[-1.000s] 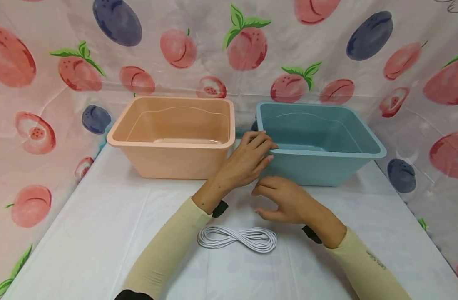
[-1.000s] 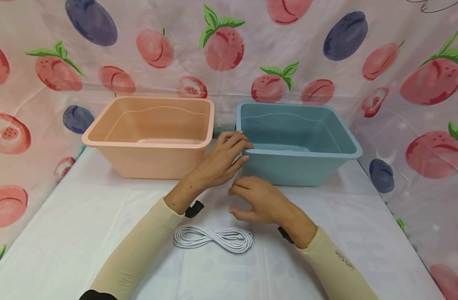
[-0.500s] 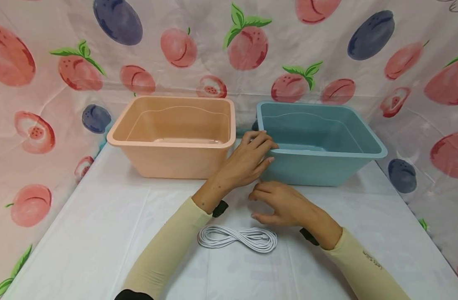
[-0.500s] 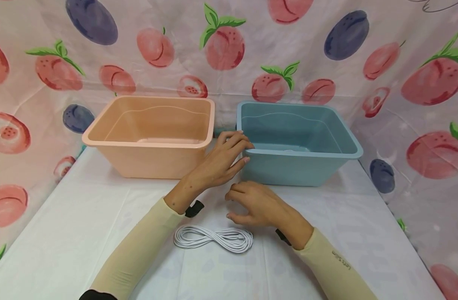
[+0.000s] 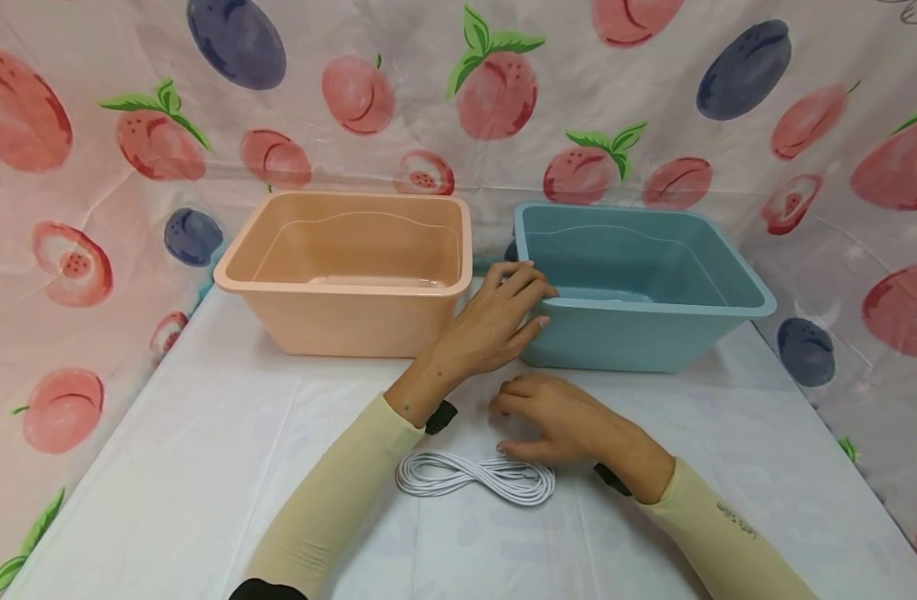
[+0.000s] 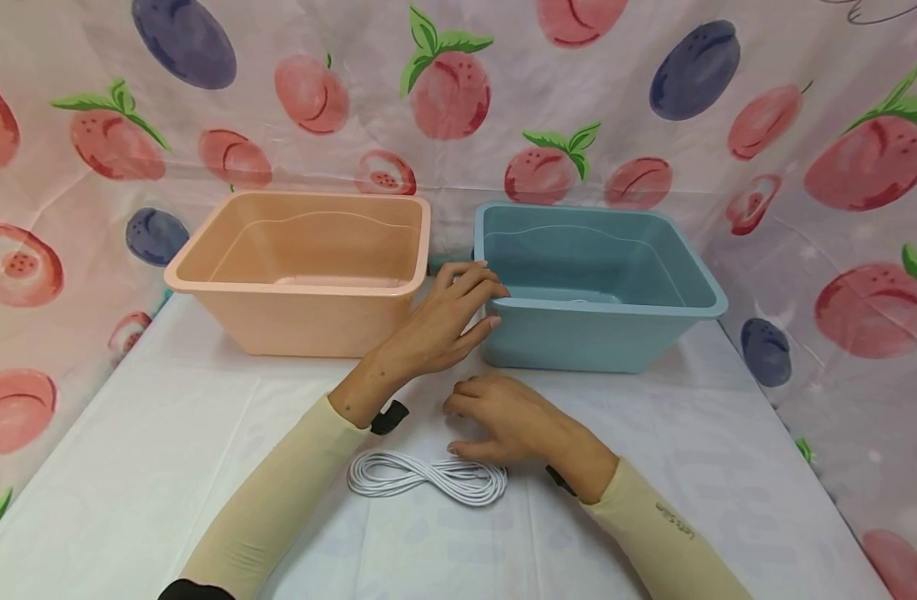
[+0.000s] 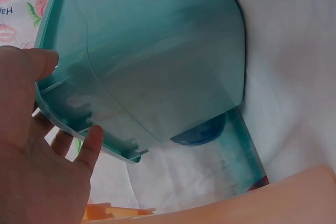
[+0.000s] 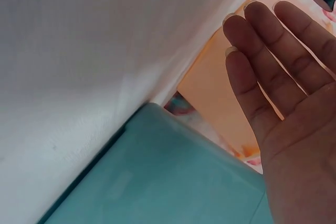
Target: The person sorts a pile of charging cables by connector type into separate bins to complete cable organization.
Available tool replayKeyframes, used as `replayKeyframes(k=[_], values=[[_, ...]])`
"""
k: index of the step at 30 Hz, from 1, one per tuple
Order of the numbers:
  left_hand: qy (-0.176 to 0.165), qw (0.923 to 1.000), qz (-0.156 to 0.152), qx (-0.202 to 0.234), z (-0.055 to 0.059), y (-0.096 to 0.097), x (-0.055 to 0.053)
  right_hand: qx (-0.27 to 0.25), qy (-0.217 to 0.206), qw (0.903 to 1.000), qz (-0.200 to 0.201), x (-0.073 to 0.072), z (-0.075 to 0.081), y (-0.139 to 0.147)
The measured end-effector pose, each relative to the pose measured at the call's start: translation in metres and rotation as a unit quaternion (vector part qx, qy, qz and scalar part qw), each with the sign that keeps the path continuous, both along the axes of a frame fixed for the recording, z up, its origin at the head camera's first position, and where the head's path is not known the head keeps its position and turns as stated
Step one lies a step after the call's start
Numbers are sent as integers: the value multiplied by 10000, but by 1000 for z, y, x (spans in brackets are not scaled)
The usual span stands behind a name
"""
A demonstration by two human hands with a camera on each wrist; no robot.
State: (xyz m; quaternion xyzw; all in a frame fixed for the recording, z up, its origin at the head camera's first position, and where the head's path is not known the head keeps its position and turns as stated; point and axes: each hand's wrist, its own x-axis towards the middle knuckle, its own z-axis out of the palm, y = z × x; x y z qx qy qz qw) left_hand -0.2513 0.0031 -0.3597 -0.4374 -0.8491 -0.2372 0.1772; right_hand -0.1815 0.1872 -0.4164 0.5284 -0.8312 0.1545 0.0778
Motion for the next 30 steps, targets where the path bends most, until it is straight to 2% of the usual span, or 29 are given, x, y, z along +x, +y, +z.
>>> replayKeyframes(k=[6, 17, 30], values=[[19, 10000, -5, -11, 0, 0, 1, 216, -33, 9997, -55, 2, -3, -1], [13, 10000, 7, -18, 0, 0, -1, 249, -78, 9996, 58, 1, -5, -4], [14, 10000, -39, -5, -1, 0, 0, 389, -22, 9990, 205, 7, -6, -12]])
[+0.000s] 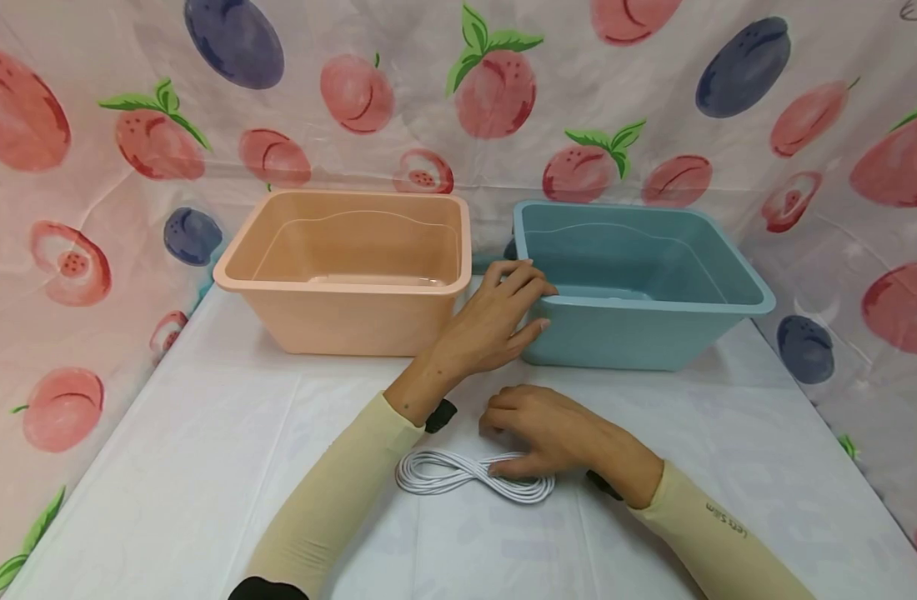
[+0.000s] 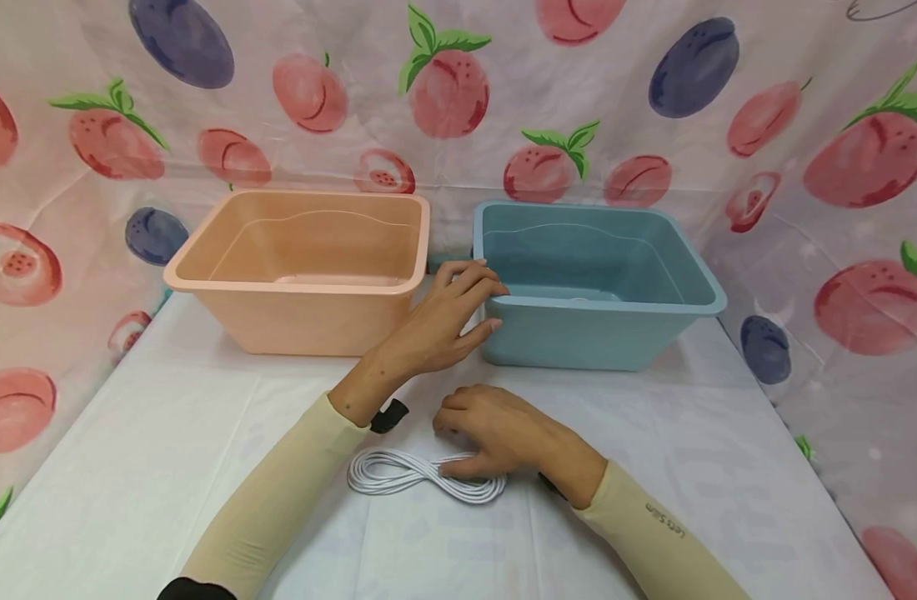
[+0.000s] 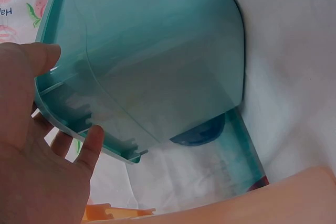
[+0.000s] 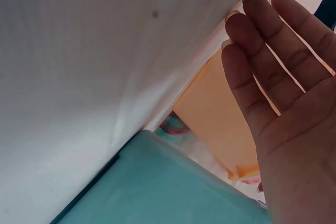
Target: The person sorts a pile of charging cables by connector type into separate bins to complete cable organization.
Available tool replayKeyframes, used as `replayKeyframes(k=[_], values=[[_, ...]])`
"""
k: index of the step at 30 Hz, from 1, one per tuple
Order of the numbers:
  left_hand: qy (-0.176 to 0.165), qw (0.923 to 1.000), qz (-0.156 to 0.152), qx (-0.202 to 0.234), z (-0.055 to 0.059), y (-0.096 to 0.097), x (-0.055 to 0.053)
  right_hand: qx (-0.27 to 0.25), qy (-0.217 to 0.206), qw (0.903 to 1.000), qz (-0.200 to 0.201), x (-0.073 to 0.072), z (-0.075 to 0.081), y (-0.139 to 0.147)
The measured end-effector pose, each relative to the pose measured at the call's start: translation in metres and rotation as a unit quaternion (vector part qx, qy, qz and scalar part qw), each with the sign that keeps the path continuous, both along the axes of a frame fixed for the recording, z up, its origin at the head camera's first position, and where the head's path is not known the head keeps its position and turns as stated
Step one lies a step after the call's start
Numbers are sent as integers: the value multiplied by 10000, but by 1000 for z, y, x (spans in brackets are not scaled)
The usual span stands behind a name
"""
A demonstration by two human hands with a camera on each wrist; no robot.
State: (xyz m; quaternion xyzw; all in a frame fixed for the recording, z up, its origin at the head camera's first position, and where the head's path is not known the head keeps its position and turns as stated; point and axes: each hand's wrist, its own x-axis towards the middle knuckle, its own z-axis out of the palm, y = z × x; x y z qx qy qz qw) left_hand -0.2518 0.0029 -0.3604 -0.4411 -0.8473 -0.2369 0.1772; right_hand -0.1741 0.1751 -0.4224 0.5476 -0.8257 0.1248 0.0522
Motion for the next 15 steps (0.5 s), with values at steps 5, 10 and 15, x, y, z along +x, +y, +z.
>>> replayKeyframes(k=[5, 10, 15], values=[[-7, 10000, 8, -12, 0, 0, 0, 52, 6, 10000, 47, 2, 0, -3], [24, 10000, -22, -18, 1, 0, 0, -23, 44, 9998, 192, 3, -2, -5], [37, 10000, -42, -10, 0, 0, 0, -54, 149, 9992, 364, 6, -4, -8]])
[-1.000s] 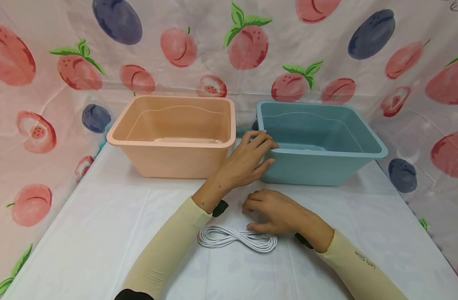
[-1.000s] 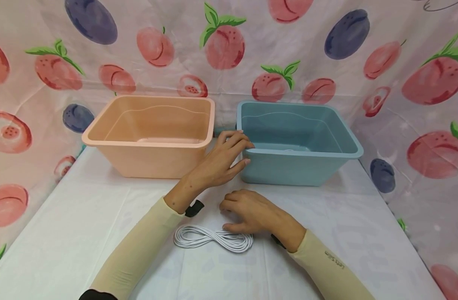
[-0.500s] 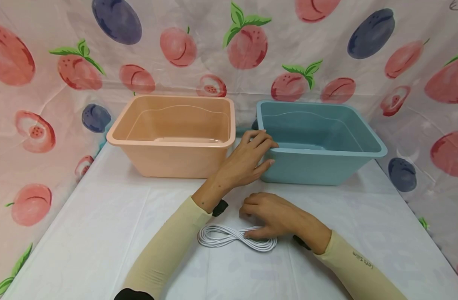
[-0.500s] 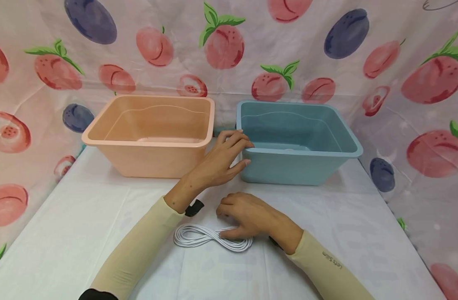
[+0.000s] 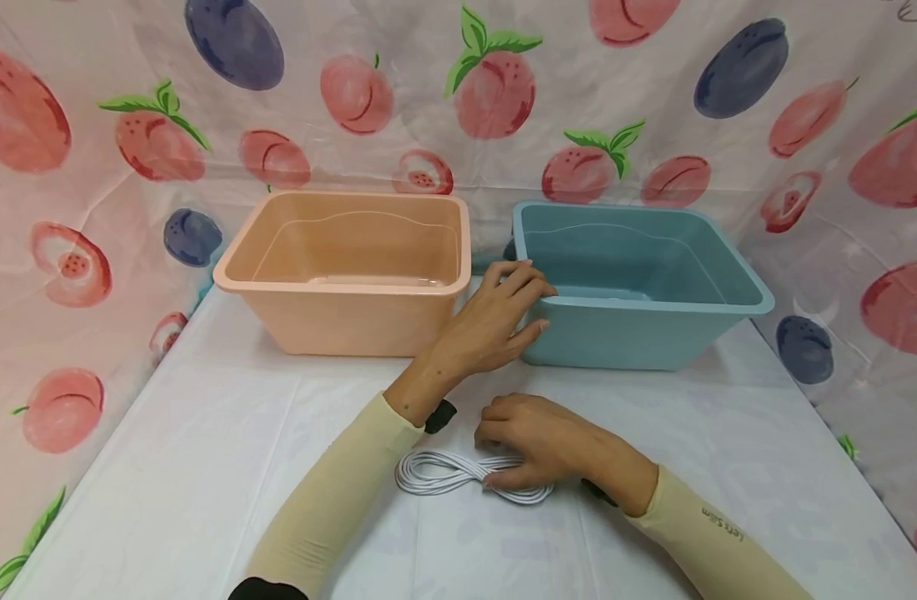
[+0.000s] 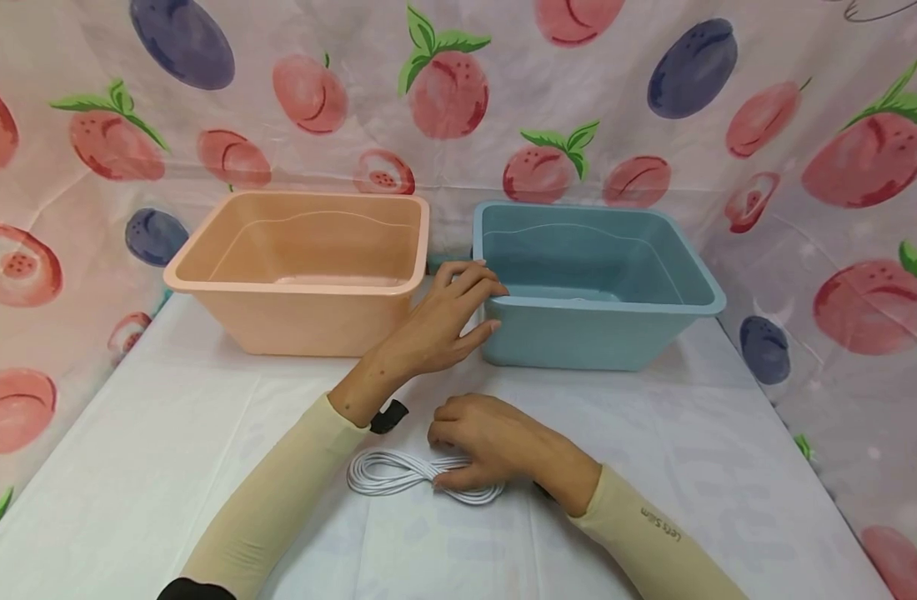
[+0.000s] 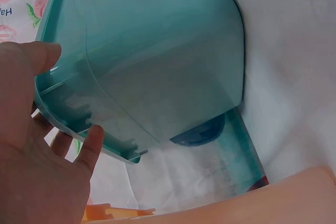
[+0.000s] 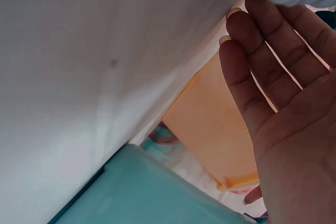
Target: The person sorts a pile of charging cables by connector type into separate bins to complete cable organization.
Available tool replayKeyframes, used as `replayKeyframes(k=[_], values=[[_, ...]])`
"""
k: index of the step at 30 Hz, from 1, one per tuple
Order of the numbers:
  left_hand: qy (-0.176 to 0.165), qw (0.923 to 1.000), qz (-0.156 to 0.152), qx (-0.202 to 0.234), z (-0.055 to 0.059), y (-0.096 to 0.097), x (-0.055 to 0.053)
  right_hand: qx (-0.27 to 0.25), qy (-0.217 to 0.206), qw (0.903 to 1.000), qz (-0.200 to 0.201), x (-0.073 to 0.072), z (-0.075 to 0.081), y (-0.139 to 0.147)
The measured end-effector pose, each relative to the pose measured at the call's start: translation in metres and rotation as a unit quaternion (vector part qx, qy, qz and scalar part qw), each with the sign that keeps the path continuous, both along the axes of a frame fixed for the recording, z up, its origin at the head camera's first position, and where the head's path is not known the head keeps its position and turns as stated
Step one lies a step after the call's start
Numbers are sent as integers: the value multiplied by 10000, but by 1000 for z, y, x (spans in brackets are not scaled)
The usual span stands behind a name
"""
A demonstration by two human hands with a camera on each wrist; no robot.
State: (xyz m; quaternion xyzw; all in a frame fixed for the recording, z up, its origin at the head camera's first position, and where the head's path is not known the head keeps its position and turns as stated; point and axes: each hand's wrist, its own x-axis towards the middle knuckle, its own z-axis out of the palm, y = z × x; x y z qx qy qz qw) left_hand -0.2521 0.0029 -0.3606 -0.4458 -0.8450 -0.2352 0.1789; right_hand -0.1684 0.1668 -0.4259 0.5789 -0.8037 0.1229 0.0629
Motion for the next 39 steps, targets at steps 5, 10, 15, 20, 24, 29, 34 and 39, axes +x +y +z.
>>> replayKeyframes(k=[5, 10, 15, 20, 24, 29, 34, 39], values=[[-17, 10000, -10, 12, -1, -1, 0, 34, 101, 9999, 92, 4, -1, -4], [-15, 10000, -35, 12, -2, 0, -1, 152, 235, 9994, 192, 10, 1, -10], [-36, 10000, -23, 18, -2, 0, -1, 345, 366, 9987, 85, 15, 3, -15], [-18, 10000, -36, 15, -3, 0, 0, 433, 426, 9981, -70, 18, 2, -17], [0, 10000, -40, 2, -3, 0, 0, 482, 451, 9977, -170, 18, 2, -17], [14, 10000, -52, 14, -2, 0, 0, 585, 505, 9968, -195, 17, 4, -15], [-1, 10000, -25, 27, -3, 0, 0, 658, 556, 9961, -214, 15, 9, -10], [6, 10000, -14, 30, -3, 0, 0, 732, 535, 9955, -269, 13, 15, -6]])
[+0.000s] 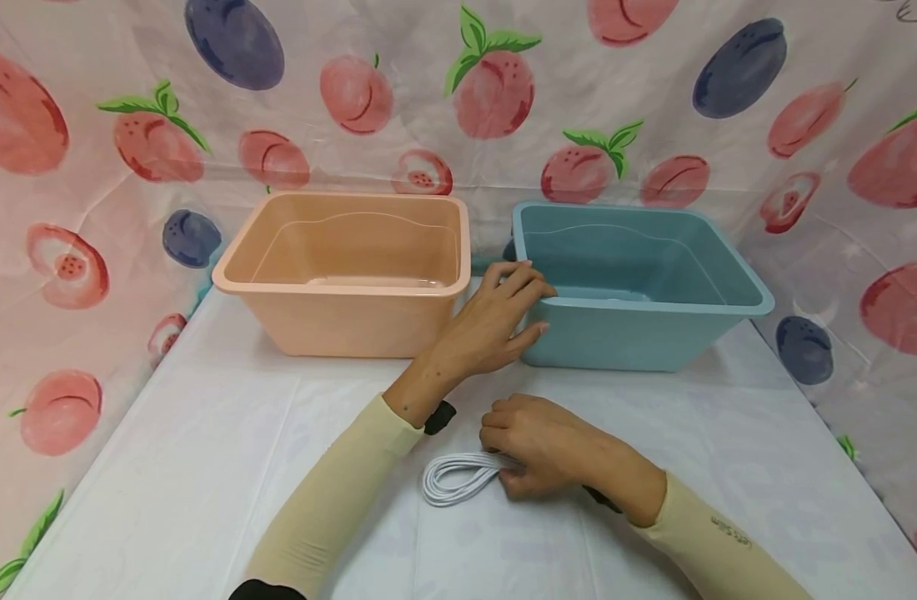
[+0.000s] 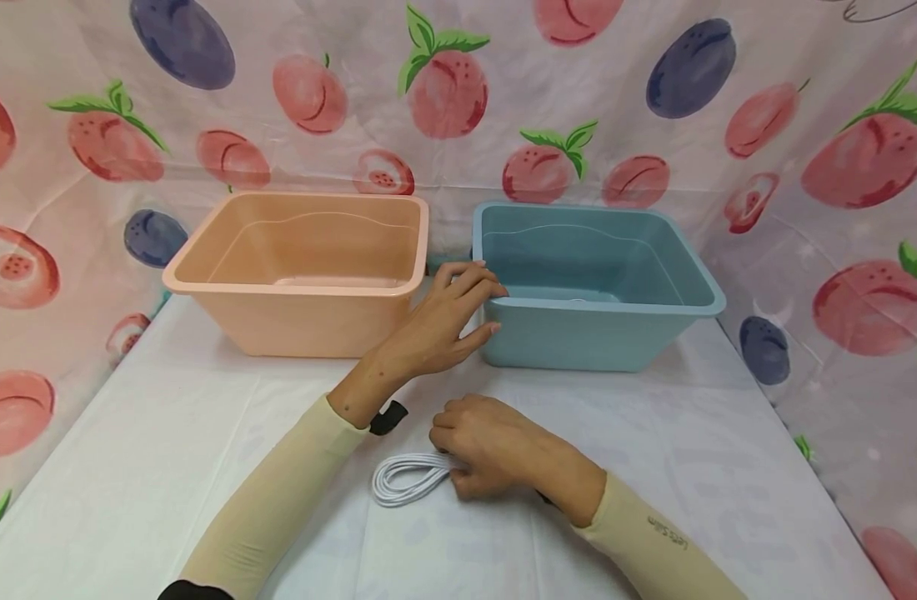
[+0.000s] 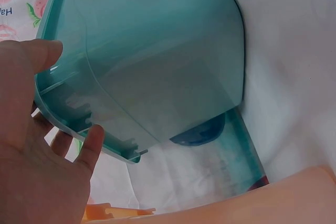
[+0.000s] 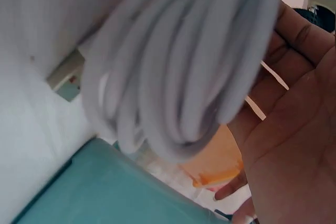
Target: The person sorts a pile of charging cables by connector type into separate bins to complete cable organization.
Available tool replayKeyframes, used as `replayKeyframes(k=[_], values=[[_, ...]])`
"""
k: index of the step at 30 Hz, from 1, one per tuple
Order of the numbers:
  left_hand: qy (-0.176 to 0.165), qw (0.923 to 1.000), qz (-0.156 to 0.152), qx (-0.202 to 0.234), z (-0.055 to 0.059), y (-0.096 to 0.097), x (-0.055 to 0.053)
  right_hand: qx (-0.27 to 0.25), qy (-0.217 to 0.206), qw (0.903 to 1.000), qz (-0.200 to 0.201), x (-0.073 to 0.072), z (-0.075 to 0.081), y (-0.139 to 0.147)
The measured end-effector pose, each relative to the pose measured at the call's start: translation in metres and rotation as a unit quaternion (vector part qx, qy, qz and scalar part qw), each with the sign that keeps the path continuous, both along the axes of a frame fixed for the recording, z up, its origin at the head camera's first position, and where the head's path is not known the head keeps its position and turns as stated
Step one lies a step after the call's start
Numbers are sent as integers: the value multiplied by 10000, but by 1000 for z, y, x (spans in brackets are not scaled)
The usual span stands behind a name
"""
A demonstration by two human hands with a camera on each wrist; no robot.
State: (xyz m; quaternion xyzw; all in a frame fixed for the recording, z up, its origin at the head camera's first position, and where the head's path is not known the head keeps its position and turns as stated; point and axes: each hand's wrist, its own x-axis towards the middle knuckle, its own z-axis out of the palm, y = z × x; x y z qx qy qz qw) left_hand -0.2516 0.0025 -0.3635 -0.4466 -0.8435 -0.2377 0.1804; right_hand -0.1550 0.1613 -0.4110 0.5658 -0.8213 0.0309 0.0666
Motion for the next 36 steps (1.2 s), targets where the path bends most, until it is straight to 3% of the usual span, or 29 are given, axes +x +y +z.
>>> replayKeyframes(k=[11, 36], values=[[44, 10000, -26, -14, 1, 0, 0, -53, 108, 9999, -70, -3, 16, 11], [45, 10000, -1, -52, 0, -1, 0, -392, 205, 9989, -162, -6, 36, 31]])
